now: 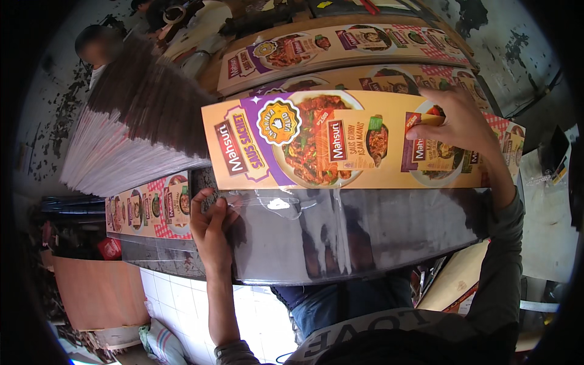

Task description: The person inserts printed paper strips into clear plastic sleeves one by one by hand.

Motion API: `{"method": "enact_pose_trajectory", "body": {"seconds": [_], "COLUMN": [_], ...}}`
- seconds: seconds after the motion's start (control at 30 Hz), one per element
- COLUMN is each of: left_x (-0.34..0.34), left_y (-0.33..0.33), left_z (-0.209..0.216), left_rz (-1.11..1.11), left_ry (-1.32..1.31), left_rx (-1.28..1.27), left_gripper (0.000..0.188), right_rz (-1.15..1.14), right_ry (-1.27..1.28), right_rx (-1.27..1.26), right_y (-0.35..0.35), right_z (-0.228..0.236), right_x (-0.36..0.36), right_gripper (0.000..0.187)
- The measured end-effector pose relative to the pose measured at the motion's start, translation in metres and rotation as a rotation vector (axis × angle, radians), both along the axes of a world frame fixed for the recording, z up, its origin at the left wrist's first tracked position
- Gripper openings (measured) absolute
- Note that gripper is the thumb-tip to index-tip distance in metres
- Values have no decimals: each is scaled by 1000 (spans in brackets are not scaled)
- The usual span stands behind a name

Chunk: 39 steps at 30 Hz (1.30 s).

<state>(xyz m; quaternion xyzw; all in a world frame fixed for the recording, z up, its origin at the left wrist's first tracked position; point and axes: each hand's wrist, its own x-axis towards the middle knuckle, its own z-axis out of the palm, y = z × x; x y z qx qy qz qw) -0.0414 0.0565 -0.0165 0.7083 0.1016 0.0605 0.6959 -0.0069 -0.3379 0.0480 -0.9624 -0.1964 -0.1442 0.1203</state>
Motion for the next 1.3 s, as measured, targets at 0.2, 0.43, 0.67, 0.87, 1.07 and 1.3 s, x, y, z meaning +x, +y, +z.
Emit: {"method": "enact_pose_trajectory", "body": {"seconds": [0.2, 0.43, 0.67, 0.87, 1.07, 1.3], "left_x": [0, 0, 1, -2, -1, -2], "left_y": [3, 7, -2, -5, -6, 2], "left_z": [-4, -8, -5, -3, -1, -8], "left_rz": [4, -39, 3, 60, 80, 7], "left_ry": [19, -18, -69, -48, -22, -36], "left_rx": [-13, 17, 36, 43, 59, 75], "left_gripper": [23, 22, 19, 20, 21, 19], "right_rz": [11, 40, -15, -32, 57, 45], "right_ry": [-15, -84, 24, 233, 58, 115], "right_rx": [-10, 10, 23, 22, 76, 70], "right_y": [1, 0, 1, 2, 0, 1], "right_z": [1, -10, -8, -9, -11, -10], "right_x": [-1, 0, 2, 7, 5, 5], "right_gripper": [53, 54, 56, 56, 53, 54]}}
